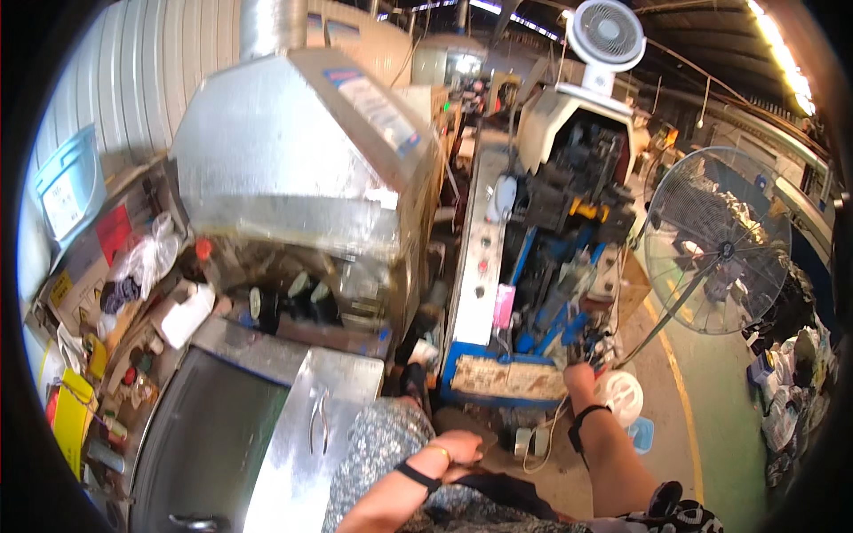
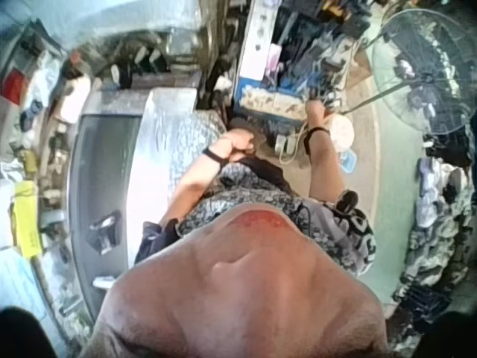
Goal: Manually inspect and process shoe uppers and soles at a workstation.
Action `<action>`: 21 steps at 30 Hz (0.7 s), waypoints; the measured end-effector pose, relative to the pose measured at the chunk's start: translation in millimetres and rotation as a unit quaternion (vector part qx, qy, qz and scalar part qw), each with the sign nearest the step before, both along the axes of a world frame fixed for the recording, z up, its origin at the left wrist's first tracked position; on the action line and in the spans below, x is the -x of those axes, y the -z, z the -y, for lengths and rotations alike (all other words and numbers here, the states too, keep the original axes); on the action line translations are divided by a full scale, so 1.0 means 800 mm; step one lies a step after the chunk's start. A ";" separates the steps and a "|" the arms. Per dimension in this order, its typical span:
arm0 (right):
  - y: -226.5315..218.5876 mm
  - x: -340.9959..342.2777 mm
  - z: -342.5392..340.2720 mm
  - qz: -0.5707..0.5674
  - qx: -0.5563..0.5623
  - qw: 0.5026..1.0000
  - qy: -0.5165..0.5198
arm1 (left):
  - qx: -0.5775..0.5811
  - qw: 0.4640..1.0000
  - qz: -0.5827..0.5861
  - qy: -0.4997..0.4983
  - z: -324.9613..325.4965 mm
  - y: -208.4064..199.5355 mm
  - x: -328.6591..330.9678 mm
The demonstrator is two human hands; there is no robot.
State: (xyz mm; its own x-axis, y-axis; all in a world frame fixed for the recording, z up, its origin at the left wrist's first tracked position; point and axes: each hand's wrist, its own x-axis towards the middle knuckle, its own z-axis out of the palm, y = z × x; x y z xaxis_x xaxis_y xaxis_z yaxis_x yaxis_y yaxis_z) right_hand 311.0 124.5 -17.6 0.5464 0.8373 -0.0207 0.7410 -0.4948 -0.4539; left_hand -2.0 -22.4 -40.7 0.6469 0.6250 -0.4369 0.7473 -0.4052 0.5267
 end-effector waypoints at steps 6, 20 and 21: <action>-0.026 0.029 0.023 -0.024 0.022 0.999 0.015 | 0.084 0.996 -0.016 0.015 -0.003 0.019 0.013; -0.027 0.014 0.014 -0.067 0.028 0.997 0.003 | 0.104 0.993 -0.044 -0.034 -0.006 0.009 0.009; -0.026 0.014 0.013 -0.066 0.028 0.997 0.007 | 0.106 0.993 -0.043 -0.034 -0.005 0.007 0.008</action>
State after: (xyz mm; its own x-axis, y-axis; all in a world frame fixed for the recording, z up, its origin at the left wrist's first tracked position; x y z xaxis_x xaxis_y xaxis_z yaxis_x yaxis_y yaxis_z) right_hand 299.9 113.8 2.9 0.5483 0.8245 -0.1397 0.6693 -0.5328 -0.5178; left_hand -8.8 -18.4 -46.3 0.5599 0.5545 -0.6157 0.8157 -0.2384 0.5270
